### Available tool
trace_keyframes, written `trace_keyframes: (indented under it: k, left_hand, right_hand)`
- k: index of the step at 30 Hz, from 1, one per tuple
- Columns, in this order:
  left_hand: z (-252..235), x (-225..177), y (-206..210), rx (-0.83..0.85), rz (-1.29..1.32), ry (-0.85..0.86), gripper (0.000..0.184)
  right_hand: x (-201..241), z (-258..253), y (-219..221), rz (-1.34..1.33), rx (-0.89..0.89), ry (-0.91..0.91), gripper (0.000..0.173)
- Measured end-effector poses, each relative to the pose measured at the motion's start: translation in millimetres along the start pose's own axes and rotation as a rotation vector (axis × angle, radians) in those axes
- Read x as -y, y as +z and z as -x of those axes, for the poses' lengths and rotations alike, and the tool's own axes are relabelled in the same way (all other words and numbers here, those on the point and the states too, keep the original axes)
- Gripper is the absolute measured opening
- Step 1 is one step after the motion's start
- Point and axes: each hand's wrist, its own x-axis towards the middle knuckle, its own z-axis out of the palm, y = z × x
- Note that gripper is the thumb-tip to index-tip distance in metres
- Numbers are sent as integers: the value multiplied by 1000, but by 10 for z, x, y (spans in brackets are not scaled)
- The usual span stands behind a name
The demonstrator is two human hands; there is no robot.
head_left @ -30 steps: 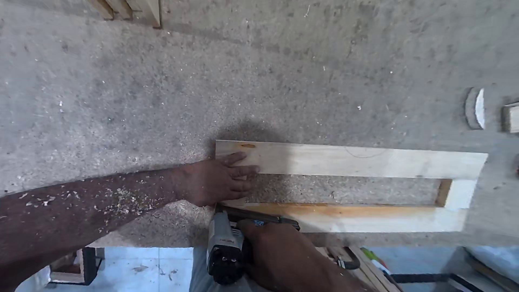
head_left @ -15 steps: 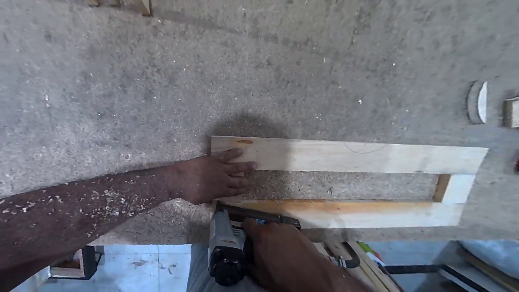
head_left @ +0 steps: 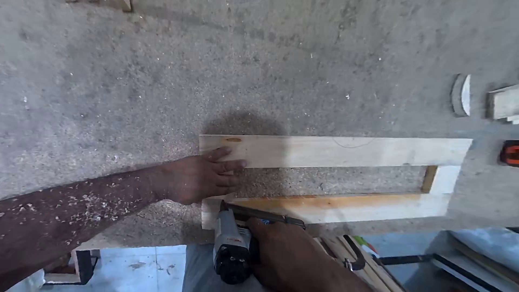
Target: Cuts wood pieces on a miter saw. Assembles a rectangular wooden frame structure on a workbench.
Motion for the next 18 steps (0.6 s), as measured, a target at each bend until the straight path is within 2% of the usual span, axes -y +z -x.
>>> trace_keyframes:
  k: [4,8,12,15,18]
  left_hand:
    - [5,15,13,-31,23,4,70]
    - [3,25,54,-57,16,4,64]
    - [-28,41,32,6,-15,9,73]
    - [-25,-9,-14,74,6,-26,87]
    - [23,-44,11,40,-1,-51,93]
  right_hand:
    - [-42,27,8,-9,-11,14,51]
    - [-82,41,38,-21,-30,0,55]
    - [-125,80,39,-30,-30,11,51]
    - [-99,117,76,-88,-35,19,51]
    - [-173,207,189,-174,-61,-30,50]
